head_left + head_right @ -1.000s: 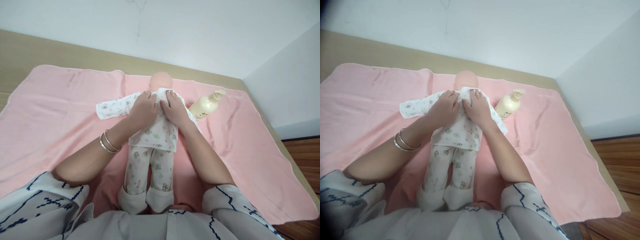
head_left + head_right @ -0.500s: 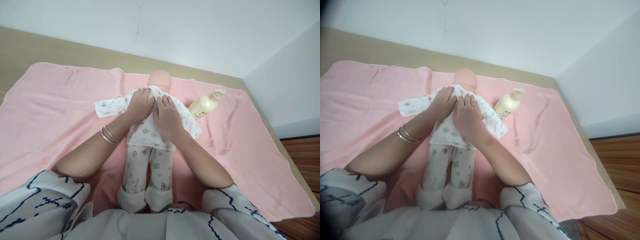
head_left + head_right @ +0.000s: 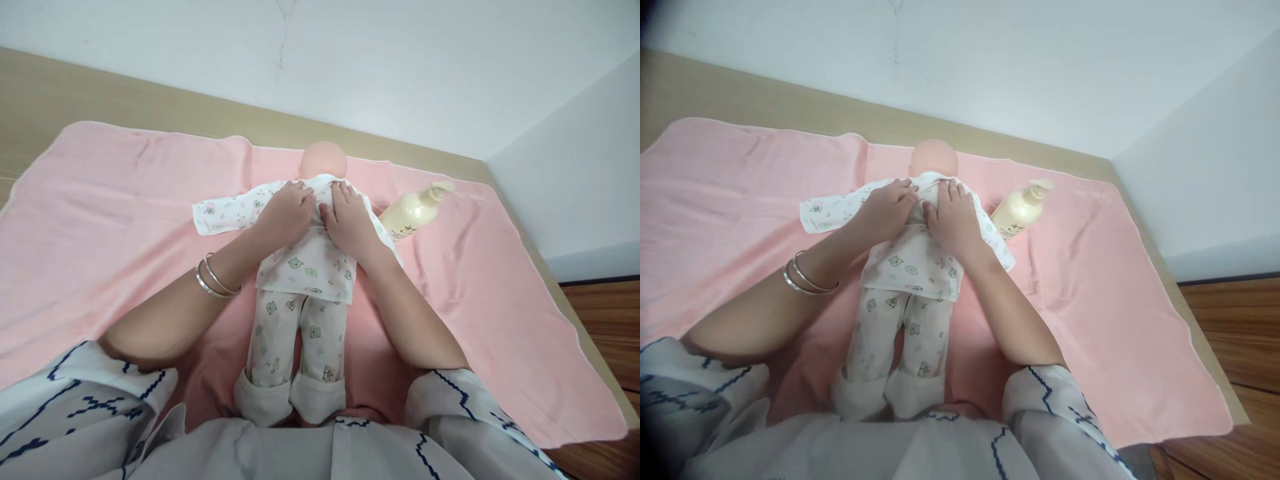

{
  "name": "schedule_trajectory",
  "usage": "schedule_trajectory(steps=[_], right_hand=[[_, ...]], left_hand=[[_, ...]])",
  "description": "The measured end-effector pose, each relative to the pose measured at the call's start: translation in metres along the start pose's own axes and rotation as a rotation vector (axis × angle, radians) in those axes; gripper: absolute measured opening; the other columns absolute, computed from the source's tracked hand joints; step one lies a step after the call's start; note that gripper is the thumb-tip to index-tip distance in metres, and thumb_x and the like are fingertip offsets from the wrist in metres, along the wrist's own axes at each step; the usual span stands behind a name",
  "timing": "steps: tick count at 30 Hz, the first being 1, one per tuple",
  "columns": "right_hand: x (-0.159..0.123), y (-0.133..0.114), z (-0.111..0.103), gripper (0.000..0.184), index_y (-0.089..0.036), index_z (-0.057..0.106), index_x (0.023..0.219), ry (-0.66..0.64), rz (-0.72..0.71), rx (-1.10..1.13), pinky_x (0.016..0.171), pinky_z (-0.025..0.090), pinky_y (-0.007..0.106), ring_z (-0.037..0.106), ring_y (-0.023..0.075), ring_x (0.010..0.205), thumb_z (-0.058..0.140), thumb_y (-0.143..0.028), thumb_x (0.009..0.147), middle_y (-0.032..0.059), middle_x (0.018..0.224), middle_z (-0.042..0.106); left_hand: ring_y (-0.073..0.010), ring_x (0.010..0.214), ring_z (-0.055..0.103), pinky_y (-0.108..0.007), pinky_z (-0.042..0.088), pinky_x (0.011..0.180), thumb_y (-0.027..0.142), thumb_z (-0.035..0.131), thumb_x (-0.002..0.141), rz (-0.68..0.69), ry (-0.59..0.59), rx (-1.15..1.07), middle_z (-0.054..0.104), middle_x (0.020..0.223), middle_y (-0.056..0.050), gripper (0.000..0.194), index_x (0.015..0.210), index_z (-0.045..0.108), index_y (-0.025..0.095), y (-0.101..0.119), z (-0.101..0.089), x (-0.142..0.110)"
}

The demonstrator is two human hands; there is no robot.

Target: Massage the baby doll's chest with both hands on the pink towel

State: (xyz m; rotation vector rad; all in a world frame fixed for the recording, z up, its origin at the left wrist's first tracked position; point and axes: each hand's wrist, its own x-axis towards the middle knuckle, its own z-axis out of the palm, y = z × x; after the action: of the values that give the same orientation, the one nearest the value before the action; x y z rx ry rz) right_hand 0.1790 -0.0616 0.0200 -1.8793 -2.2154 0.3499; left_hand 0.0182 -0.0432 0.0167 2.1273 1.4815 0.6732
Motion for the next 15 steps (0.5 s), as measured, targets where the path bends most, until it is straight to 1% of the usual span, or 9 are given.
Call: schedule_trajectory(steps=[2, 5, 7, 9, 11, 13, 15], right_hand=[[-0.015, -0.015, 0.000, 0.068, 0.003, 0.031, 0.165, 0.001, -0.018, -0.055, 0.136, 0.023, 0.060, 0.025, 0.0396, 0.167, 0.036, -0.033, 0.107, 0.0265, 0.175, 0.031], [-0.035, -0.035, 0.002, 0.066, 0.003, 0.034, 0.164, 0.046, -0.074, -0.109, 0.135, 0.026, 0.062, 0.026, 0.0428, 0.166, 0.037, -0.029, 0.107, 0.0296, 0.174, 0.031], [-0.039, -0.039, 0.003, 0.064, 0.005, 0.039, 0.162, 0.059, -0.097, -0.107, 0.135, 0.026, 0.062, 0.027, 0.0437, 0.165, 0.038, -0.026, 0.106, 0.0306, 0.172, 0.034], [-0.033, -0.033, 0.004, 0.061, 0.001, 0.046, 0.159, 0.055, -0.106, -0.040, 0.135, 0.028, 0.060, 0.031, 0.0407, 0.164, 0.038, -0.026, 0.106, 0.0270, 0.171, 0.040], [-0.019, -0.020, 0.005, 0.059, -0.005, 0.050, 0.158, 0.060, -0.087, 0.060, 0.136, 0.028, 0.058, 0.033, 0.0359, 0.165, 0.035, -0.028, 0.106, 0.0206, 0.171, 0.043], [-0.004, -0.006, 0.007, 0.061, -0.007, 0.046, 0.161, 0.082, -0.037, 0.120, 0.137, 0.024, 0.060, 0.029, 0.0336, 0.166, 0.034, -0.031, 0.106, 0.0177, 0.174, 0.038], [0.006, 0.003, 0.008, 0.064, -0.006, 0.041, 0.164, 0.096, -0.003, 0.132, 0.138, 0.019, 0.061, 0.024, 0.0335, 0.168, 0.035, -0.032, 0.106, 0.0185, 0.177, 0.032]], left_hand=[[-0.0273, 0.115, 0.065, -0.049, 0.049, 0.115, 0.024, 0.032, 0.102, -0.003, 0.016, -0.038, 0.074, 0.115, -0.012, 0.037, 0.090, 0.067, 0.020, -0.012, 0.003, 0.010], [-0.0274, 0.122, 0.063, -0.049, 0.044, 0.122, 0.025, 0.029, 0.103, 0.064, 0.099, -0.010, 0.074, 0.123, -0.013, 0.039, 0.103, 0.067, 0.020, -0.028, 0.015, 0.019], [-0.0282, 0.123, 0.062, -0.049, 0.044, 0.121, 0.027, 0.026, 0.105, 0.061, 0.154, 0.033, 0.073, 0.125, -0.014, 0.042, 0.110, 0.067, 0.021, -0.033, 0.022, 0.020], [-0.0284, 0.120, 0.063, -0.049, 0.047, 0.117, 0.029, 0.026, 0.105, 0.039, 0.194, 0.053, 0.074, 0.123, -0.014, 0.042, 0.112, 0.067, 0.022, -0.033, 0.028, 0.018], [-0.0283, 0.120, 0.064, -0.048, 0.048, 0.116, 0.030, 0.029, 0.105, 0.027, 0.228, 0.047, 0.074, 0.123, -0.013, 0.040, 0.115, 0.067, 0.023, -0.030, 0.031, 0.016], [-0.0288, 0.124, 0.063, -0.048, 0.046, 0.118, 0.029, 0.032, 0.104, 0.007, 0.257, 0.030, 0.074, 0.127, -0.013, 0.040, 0.120, 0.068, 0.022, -0.027, 0.032, 0.014], [-0.0289, 0.128, 0.063, -0.048, 0.045, 0.120, 0.028, 0.034, 0.102, -0.018, 0.267, 0.014, 0.073, 0.132, -0.013, 0.042, 0.125, 0.068, 0.019, -0.026, 0.033, 0.013]])
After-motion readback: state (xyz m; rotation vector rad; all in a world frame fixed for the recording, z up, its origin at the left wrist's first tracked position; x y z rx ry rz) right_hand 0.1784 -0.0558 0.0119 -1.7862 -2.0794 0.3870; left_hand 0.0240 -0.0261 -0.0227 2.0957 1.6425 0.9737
